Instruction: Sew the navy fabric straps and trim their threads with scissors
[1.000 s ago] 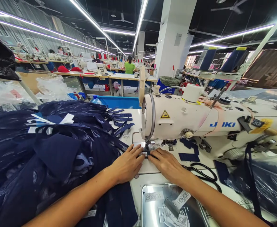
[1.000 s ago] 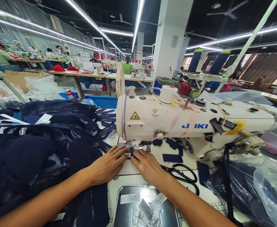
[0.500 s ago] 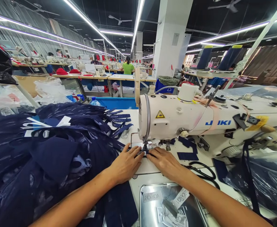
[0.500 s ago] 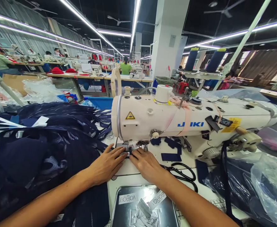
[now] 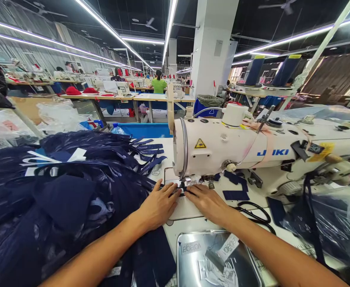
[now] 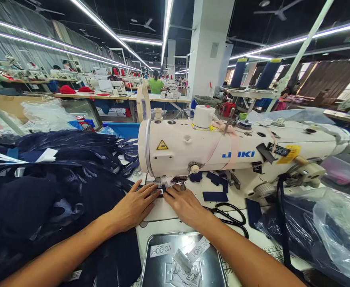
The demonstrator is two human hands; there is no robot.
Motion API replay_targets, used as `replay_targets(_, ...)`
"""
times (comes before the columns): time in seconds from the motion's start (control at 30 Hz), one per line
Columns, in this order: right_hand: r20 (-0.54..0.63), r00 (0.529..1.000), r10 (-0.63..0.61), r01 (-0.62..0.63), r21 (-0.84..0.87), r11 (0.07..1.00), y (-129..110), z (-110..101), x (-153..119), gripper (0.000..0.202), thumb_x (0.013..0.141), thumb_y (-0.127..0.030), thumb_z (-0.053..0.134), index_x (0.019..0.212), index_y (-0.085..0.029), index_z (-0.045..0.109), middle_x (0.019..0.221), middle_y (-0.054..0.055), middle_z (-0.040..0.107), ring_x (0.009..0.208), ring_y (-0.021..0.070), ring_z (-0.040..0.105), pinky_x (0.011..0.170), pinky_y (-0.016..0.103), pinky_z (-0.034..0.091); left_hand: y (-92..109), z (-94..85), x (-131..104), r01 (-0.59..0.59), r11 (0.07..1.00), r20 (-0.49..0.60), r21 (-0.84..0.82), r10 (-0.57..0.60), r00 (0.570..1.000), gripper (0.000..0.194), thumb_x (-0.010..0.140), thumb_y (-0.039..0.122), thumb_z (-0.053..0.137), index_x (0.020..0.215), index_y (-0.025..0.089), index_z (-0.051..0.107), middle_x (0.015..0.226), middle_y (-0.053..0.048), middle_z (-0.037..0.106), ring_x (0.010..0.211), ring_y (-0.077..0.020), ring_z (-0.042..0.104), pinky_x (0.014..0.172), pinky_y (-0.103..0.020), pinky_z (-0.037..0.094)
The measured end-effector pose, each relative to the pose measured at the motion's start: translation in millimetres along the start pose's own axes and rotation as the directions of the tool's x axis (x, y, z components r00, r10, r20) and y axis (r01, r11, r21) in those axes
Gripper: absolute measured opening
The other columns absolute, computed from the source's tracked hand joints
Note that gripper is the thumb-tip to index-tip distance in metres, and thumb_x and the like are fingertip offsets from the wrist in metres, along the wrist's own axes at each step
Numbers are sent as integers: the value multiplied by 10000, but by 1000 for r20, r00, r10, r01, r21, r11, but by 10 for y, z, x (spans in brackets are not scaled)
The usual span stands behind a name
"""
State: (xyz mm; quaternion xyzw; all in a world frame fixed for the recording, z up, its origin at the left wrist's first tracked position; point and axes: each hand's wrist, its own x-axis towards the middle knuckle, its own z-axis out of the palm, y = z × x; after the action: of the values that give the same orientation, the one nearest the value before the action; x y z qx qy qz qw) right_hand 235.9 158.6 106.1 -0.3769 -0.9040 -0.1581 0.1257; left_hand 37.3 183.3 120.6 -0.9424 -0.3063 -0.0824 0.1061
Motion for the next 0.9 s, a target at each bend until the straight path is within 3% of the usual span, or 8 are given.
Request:
replay_targets(0.57, -18, 999, 42, -42, -15, 999, -15, 40, 15, 305, 798, -23, 458, 1077, -103, 551, 1086, 116, 577, 985, 234, 518, 816, 343, 489, -23, 10, -17, 20, 1000, 14, -13, -20, 1000, 360, 870, 224, 337, 1197, 145, 463, 1251, -118, 496, 1166, -249, 424, 974, -493, 232)
replay_targets(0.9, -66, 993, 96, -91, 80, 993, 15, 40, 9, 279, 840, -151, 433, 1073, -96, 577, 1122, 119, 581, 958, 231, 552, 829, 360, 479, -63, 68, 31, 30, 999, -10, 16, -30, 1000, 358, 871, 236, 339, 1196, 154, 462, 1241, -102, 508, 1163, -239, 426, 976, -482, 239)
